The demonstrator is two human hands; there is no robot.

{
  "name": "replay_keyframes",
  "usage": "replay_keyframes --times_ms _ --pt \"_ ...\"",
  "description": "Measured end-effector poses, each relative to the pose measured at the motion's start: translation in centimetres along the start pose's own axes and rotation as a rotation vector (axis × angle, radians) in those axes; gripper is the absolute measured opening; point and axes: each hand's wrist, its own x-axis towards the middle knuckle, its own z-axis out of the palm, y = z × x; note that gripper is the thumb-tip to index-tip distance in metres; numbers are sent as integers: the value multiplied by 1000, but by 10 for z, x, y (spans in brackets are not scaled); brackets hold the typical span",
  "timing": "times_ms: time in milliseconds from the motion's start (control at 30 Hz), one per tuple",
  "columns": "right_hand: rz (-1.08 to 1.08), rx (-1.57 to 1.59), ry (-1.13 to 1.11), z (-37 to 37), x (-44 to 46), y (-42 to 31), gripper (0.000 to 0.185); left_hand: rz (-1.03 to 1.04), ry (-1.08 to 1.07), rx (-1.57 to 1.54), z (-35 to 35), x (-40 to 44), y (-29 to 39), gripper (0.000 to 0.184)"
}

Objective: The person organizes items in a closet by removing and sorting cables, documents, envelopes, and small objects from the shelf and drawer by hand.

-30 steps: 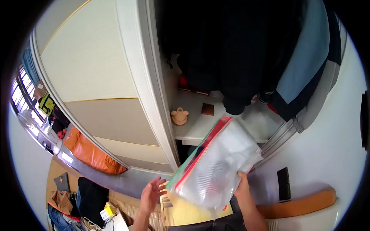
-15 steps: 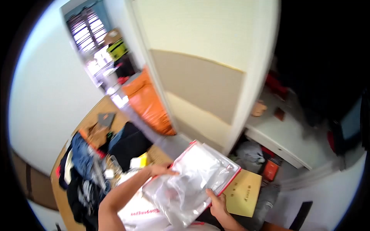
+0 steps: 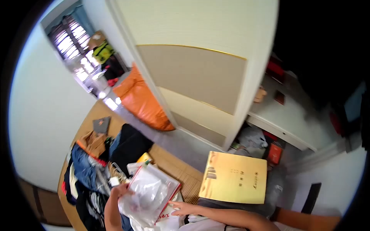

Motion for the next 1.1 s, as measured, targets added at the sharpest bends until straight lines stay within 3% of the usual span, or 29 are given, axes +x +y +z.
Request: replay_keyframes --times_ms 100,167,233,267,300,367,433,467,500,533,567,633,700,767,833,967,1033,1100 --pt "-43 -365 -80 -11 -15 -3 72 135 -21 31 17 42 -39 72" --pt "-305 -445 -22 -15 -23 11 69 94 -79 84 8 50 -36 77" --pt "-292 -264 -2 -21 -82 -28 65 29 -83 193 -10 63 -34 84" --pt "-286 -109 -20 -28 -114 -44 61 -143 -100 347 -25 47 1 87" --pt "-371 -53 48 -38 -134 -42 56 -125 -109 369 -35 46 6 87" --pt "-581 -107 379 -73 -178 -31 43 149 2 938 -61 61 20 73" --pt "-926 252 759 -127 -212 -2 35 74 331 746 -54 36 117 50" --pt "-877 87 1240 -150 -234 10 29 309 368 613 -49 24 169 30" --pt "-684 -190 1591 -177 -260 25 27 463 315 429 -36 -9 240 26" --pt "-705 -168 1690 -194 -279 34 26 844 341 339 -21 23 247 31" --pt "-733 -148 1790 -208 -295 36 26 668 273 111 2 13 291 38" --pt "-700 178 1674 -205 -326 18 23 957 317 230 47 4 359 37" --pt "-719 169 1677 -216 -344 8 21 1141 262 297 85 -4 411 34" --pt "-772 240 1757 -235 -360 -1 21 1139 154 225 113 -19 456 33" --pt "-862 235 1781 -259 -380 -9 19 1335 179 258 131 -19 491 32" --pt "-975 -18 1896 -315 -428 -35 17 1399 153 198 150 -22 557 28" --pt "-853 -243 2028 -364 -457 -35 23 1535 184 191 155 -23 582 28" --pt "-384 -309 2179 -370 -485 -70 26 1531 177 166 161 -23 596 27"
